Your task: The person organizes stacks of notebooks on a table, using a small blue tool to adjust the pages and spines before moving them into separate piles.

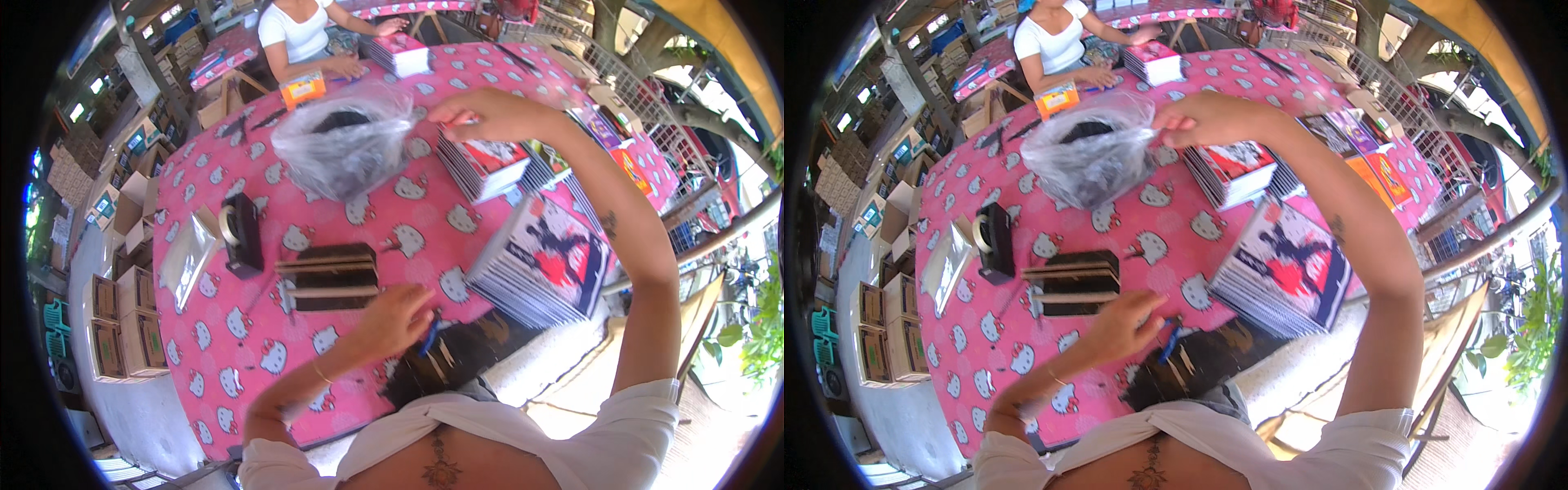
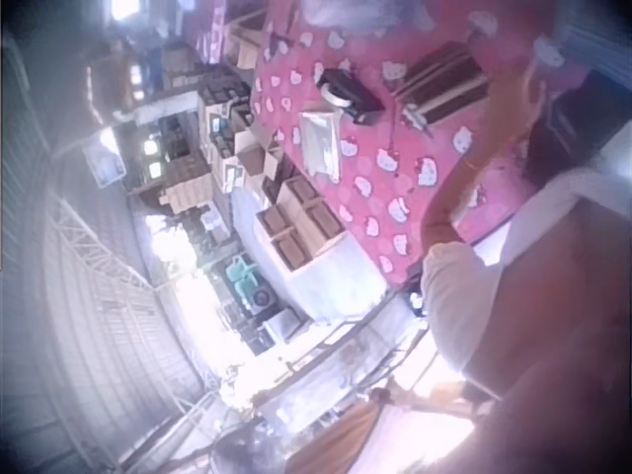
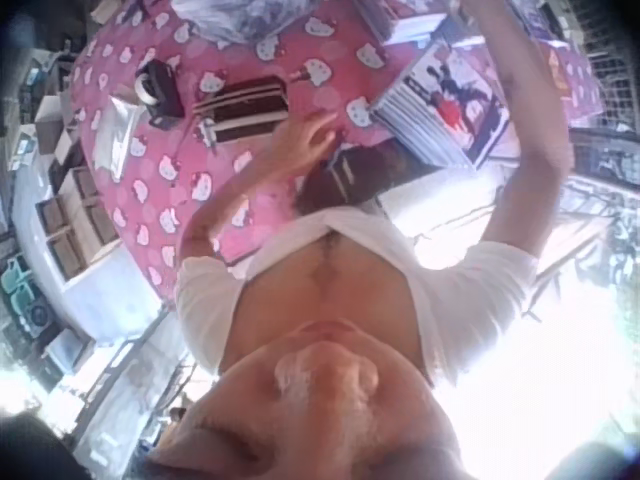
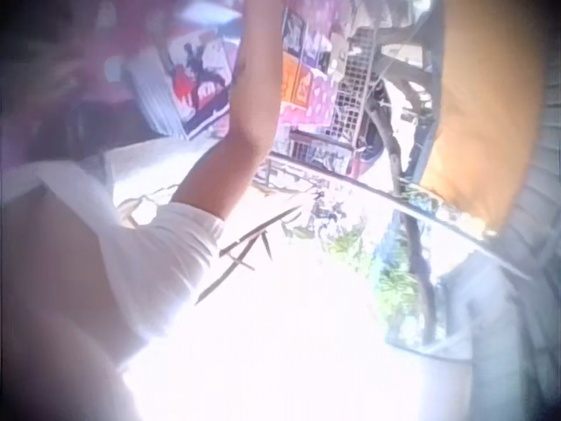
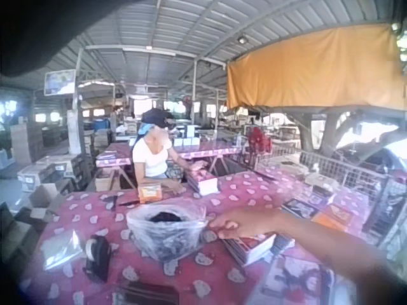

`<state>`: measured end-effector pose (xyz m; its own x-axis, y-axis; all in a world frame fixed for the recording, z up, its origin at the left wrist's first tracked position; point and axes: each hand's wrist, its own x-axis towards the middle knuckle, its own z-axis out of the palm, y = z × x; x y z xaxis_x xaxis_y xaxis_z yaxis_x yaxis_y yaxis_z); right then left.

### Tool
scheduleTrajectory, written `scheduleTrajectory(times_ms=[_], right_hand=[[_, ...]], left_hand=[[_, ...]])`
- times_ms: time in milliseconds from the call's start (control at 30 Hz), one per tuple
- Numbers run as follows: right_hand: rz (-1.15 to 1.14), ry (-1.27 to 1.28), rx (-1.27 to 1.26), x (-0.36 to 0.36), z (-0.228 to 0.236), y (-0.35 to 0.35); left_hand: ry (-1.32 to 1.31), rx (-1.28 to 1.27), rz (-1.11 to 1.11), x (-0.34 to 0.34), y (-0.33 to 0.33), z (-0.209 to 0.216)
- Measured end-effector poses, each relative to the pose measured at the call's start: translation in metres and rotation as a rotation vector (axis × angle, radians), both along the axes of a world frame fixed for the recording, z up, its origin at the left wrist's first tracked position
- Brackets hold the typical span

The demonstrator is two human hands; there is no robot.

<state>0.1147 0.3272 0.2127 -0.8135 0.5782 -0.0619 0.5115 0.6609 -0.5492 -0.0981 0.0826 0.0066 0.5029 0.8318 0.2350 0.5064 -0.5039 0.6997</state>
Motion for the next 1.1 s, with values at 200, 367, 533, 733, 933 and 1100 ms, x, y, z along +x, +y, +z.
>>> scheduleTrajectory(times_ms=[200,367,533,733,933,1100], right_hand=[[-0.064,-0.103,0.063,0.109,-0.04,-0.119],[-0.393,0.085,0.207,0.192,-0.083,-0.121],[-0.911,0.668,-0.657,0.326,-0.148,-0.097],[-0.554,0.415,-0.595,0.416,-0.363,-0.087],[-0.488,0.289,-0.702,0.387,-0.391,-0.107],[-0.496,0.875,-1.082,0.351,-0.373,-0.217]], left_hand=[[0.397,0.095,0.338,0.094,-0.068,-0.107],[0.497,0.106,0.608,0.075,-0.112,-0.129],[0.086,-0.051,0.791,0.088,-0.122,-0.115],[-1.333,-0.879,0.714,0.219,-0.085,-0.12],[-1.105,-0.569,0.958,0.291,-0.04,-0.139],[-0.921,-0.456,0.95,0.245,-0.012,-0.142]])
